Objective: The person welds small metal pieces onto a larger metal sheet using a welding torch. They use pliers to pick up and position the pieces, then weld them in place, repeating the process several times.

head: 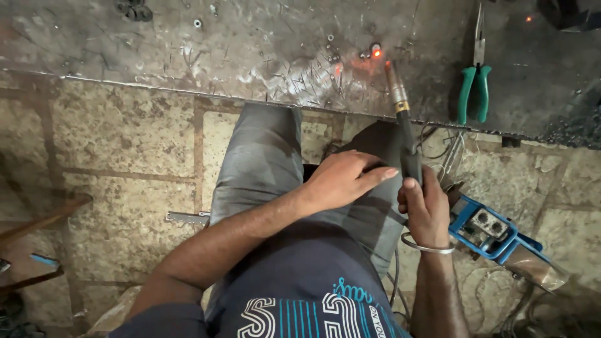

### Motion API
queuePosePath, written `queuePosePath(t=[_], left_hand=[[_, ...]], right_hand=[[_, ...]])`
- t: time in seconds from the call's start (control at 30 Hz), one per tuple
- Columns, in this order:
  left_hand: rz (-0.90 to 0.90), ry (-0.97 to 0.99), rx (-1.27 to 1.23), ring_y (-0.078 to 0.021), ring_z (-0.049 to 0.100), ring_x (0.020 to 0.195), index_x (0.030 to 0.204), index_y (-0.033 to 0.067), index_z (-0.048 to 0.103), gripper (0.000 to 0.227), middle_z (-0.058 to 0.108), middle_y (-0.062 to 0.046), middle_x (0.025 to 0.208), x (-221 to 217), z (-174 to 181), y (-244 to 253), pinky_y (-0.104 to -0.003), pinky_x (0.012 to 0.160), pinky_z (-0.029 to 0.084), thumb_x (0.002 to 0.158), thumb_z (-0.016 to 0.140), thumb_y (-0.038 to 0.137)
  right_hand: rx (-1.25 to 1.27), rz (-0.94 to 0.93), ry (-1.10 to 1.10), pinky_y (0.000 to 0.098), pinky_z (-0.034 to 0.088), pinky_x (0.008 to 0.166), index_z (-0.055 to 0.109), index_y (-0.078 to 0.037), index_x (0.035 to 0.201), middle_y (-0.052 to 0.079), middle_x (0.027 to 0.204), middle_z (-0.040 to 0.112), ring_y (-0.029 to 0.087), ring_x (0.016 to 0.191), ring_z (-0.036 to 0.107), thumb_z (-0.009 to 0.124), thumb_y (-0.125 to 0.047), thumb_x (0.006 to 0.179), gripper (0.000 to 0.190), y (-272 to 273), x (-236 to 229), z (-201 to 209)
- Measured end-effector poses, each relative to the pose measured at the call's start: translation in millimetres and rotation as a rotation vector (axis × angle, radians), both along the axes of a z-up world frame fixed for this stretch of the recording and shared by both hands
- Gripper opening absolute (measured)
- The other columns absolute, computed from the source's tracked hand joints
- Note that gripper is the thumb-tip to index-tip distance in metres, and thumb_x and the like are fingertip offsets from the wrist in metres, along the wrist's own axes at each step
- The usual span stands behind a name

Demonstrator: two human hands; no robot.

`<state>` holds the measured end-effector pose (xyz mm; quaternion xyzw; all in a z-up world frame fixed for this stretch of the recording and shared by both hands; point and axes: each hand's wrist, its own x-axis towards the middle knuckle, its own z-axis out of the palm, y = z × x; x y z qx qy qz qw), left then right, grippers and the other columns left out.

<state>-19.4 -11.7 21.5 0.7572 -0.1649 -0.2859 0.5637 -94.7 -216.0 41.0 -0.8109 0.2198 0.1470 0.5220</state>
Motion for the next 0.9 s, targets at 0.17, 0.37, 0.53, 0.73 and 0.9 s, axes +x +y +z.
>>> queuePosePath(t=[0.17,0.37,0.53,0.73,0.9], left_hand=[[0.005,-0.003,0.045,-0.0339,0.072,0.084,0.103,0.0072,0.076,0.050,0.074,-0.013,0.084,-6,0,4,-0.045,0.073,0.054,0.099,0.055,0.052],[0.005,0.040,0.038,-0.0339,0.073,0.087,0.105,0.0059,0.077,0.049,0.075,-0.014,0.090,-8,1,5,-0.043,0.075,0.055,0.098,0.057,0.050],[0.006,0.009,-0.021,-0.0306,0.075,0.093,0.109,0.0051,0.076,0.049,0.077,-0.014,0.102,-9,-2,2,-0.040,0.081,0.057,0.099,0.059,0.050],[0.012,-0.043,0.052,-0.0325,0.074,0.092,0.108,0.0059,0.077,0.048,0.077,-0.014,0.097,-11,-3,1,-0.042,0.079,0.056,0.097,0.060,0.049],[0.026,-0.046,0.066,-0.0363,0.071,0.089,0.107,0.0065,0.076,0.047,0.075,-0.016,0.092,-18,-6,5,-0.046,0.075,0.054,0.097,0.060,0.050]], right_hand=[[-0.045,0.018,0.005,0.0252,0.047,0.055,0.055,0.000,0.137,0.002,0.073,0.059,0.008,0.062,0.054,0.056,-0.030,0.104,0.044,-2,-6,-6],[-0.005,-0.061,0.011,0.0254,0.047,0.056,0.055,0.001,0.131,0.003,0.075,0.058,0.008,0.063,0.054,0.056,-0.030,0.106,0.040,-16,-25,-23],[0.062,-0.138,0.009,0.0263,0.045,0.056,0.055,0.004,0.124,0.004,0.075,0.058,0.010,0.062,0.053,0.054,-0.031,0.109,0.038,-31,-38,-33],[-0.098,0.014,-0.017,0.0276,0.047,0.051,0.057,-0.001,0.133,0.003,0.068,0.060,0.010,0.057,0.057,0.054,-0.036,0.104,0.046,-6,-6,3],[-0.205,0.109,-0.052,0.0306,0.046,0.049,0.058,-0.001,0.132,0.005,0.066,0.060,0.013,0.054,0.058,0.055,-0.044,0.104,0.052,0,19,-5]])
